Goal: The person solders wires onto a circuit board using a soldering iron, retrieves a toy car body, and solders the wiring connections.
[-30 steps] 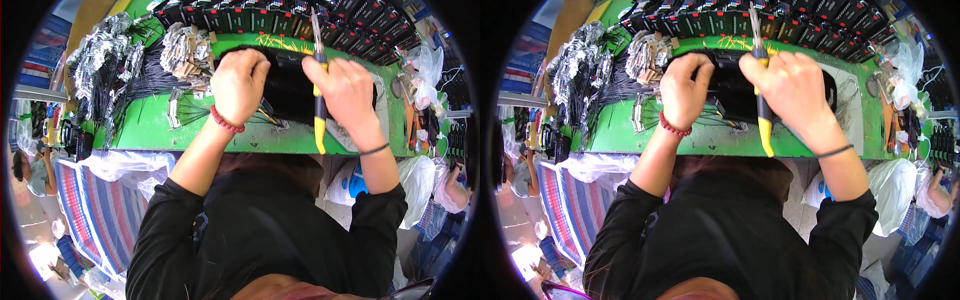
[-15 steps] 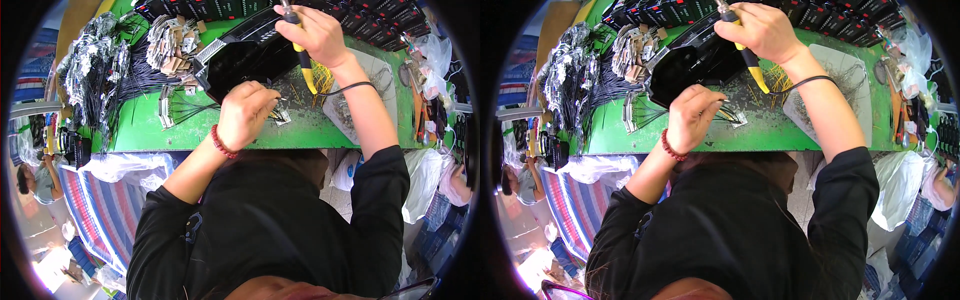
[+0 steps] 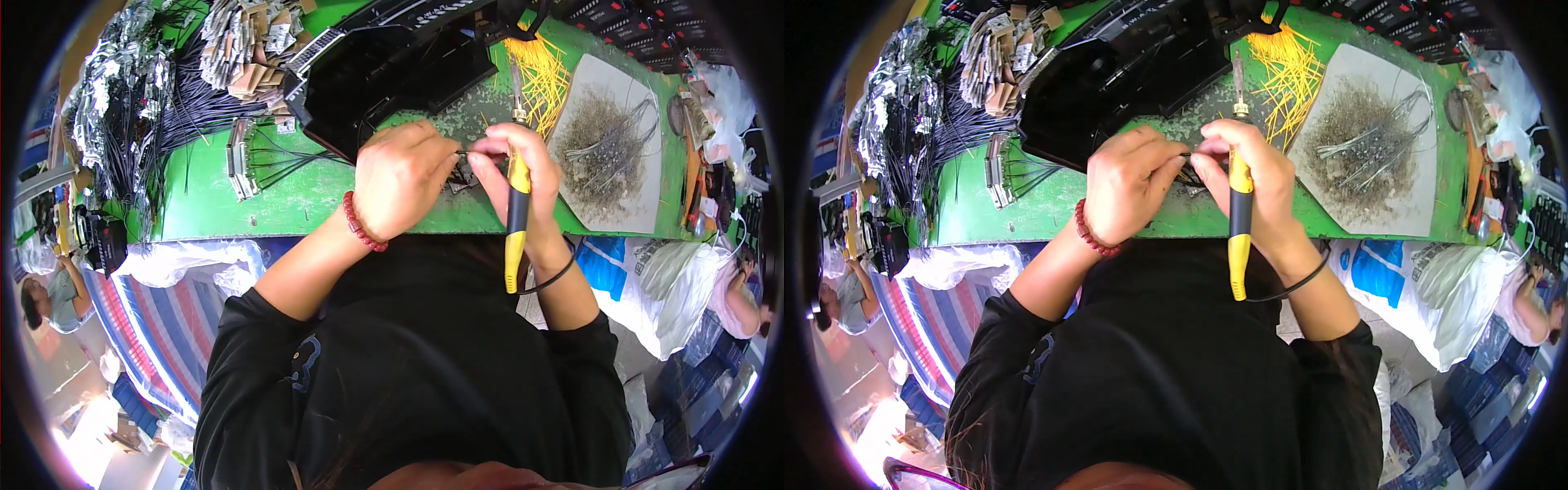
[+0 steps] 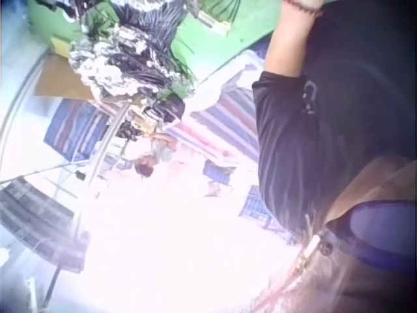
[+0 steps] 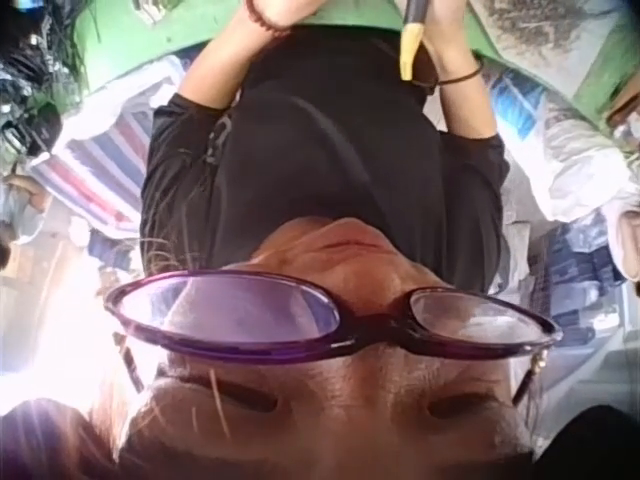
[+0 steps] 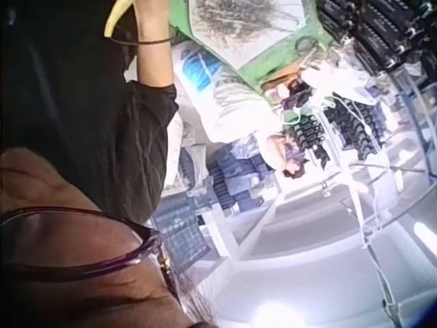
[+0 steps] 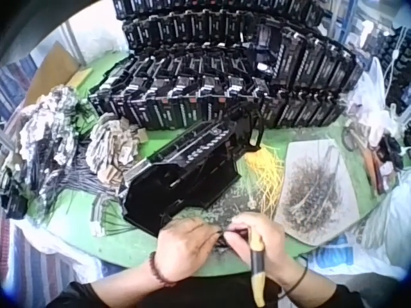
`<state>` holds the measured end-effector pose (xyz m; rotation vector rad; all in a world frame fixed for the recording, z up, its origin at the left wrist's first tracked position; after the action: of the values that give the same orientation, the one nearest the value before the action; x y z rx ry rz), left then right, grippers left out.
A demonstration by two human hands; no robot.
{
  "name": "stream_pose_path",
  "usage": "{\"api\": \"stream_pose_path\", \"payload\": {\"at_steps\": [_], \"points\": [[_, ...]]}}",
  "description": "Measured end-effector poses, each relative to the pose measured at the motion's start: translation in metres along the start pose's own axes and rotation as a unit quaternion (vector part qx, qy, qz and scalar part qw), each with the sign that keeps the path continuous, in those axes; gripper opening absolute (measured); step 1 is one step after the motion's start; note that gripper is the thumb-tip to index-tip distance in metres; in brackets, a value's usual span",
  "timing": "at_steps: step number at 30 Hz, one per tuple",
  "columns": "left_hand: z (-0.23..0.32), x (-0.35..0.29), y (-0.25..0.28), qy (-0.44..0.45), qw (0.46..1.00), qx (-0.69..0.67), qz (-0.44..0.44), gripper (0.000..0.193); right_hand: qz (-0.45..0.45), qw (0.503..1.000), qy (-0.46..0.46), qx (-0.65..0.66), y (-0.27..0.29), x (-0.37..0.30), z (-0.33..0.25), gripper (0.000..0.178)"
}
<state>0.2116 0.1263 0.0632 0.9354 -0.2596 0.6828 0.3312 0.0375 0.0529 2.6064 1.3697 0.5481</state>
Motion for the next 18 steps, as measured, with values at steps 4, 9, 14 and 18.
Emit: {"api": "stream_pose_path", "payload": {"at_steps": [4, 9, 14, 18], "points": [[-0.003, 0.001, 0.003, 0.017, 0.998, -0.057, 0.035, 0.009, 0.018, 0.998, -0.019, 0.05, -0.004, -0.004, 0.011, 0.03], [-0.004, 0.002, 0.002, 0.027, 0.998, -0.046, 0.02, 0.008, 0.05, 0.994, -0.016, 0.093, 0.003, -0.009, 0.022, 0.029], [-0.005, 0.002, 0.003, 0.047, 0.998, -0.037, 0.027, 0.008, 0.018, 0.995, 0.099, 0.006, 0.005, -0.013, -0.004, 0.032], [-0.004, 0.001, 0.003, 0.048, 0.998, -0.027, 0.017, 0.008, 0.019, 0.996, 0.078, 0.026, 0.003, -0.011, -0.001, 0.032]]}}
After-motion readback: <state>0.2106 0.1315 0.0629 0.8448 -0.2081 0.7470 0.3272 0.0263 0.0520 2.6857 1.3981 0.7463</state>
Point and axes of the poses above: each hand's wrist, its own x-axis towards the middle knuckle, its own y-axis out of the back of the hand, z = x × y, the point moved 7 cm from there along x, towards the middle knuckle, and after that the axes turned 7 degrees about -y, right-handed, at the moved point
